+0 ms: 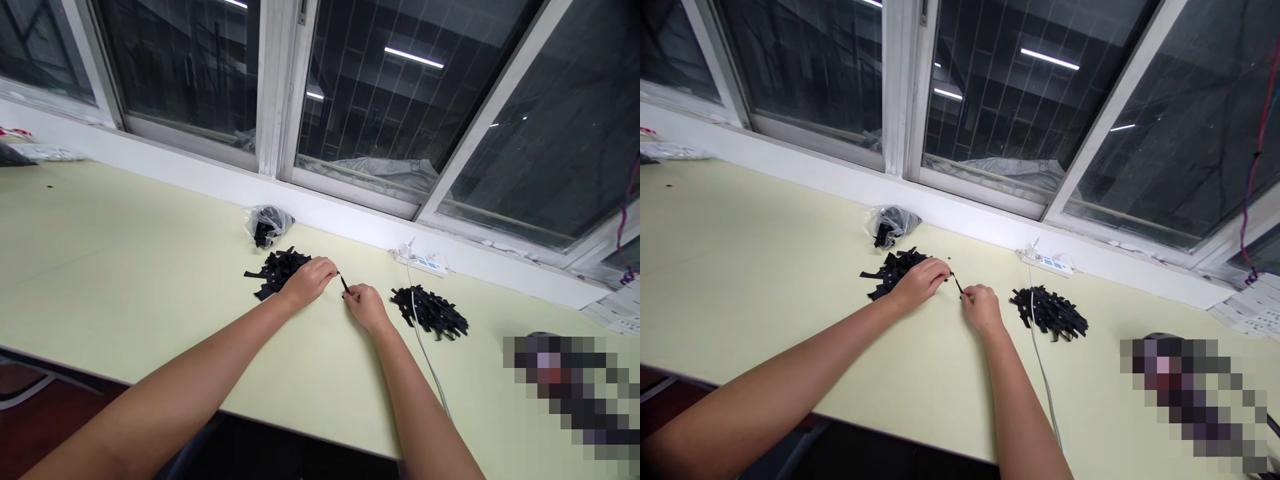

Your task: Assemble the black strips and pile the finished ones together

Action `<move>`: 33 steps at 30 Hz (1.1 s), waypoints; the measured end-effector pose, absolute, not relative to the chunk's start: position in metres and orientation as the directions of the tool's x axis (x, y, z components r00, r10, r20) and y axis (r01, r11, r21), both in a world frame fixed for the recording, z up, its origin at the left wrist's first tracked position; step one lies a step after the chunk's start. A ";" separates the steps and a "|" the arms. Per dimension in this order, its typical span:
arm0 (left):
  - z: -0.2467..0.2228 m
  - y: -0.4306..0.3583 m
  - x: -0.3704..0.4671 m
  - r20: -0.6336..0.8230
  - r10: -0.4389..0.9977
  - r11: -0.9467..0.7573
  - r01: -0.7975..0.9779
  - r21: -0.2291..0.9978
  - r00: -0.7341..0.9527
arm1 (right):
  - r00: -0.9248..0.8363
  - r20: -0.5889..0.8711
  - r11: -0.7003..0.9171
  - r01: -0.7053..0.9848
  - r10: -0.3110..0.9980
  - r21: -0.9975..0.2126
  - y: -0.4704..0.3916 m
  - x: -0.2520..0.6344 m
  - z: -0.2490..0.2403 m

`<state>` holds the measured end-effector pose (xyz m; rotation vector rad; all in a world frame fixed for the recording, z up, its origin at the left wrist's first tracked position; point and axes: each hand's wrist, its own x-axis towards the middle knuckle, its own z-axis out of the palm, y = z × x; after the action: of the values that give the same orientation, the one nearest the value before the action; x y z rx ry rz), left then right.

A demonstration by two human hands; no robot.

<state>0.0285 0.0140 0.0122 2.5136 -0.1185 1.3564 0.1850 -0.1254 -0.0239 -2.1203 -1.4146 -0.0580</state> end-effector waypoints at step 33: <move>0.011 0.008 0.029 0.693 0.160 -0.911 -0.165 0.378 0.703 | 0.664 0.453 -0.065 0.601 0.595 -0.797 -0.128 0.178 0.000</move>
<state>0.0287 0.0082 0.0106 2.4967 -0.0032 1.0718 0.1782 -0.1276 0.0005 -1.7289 -0.9707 -0.0065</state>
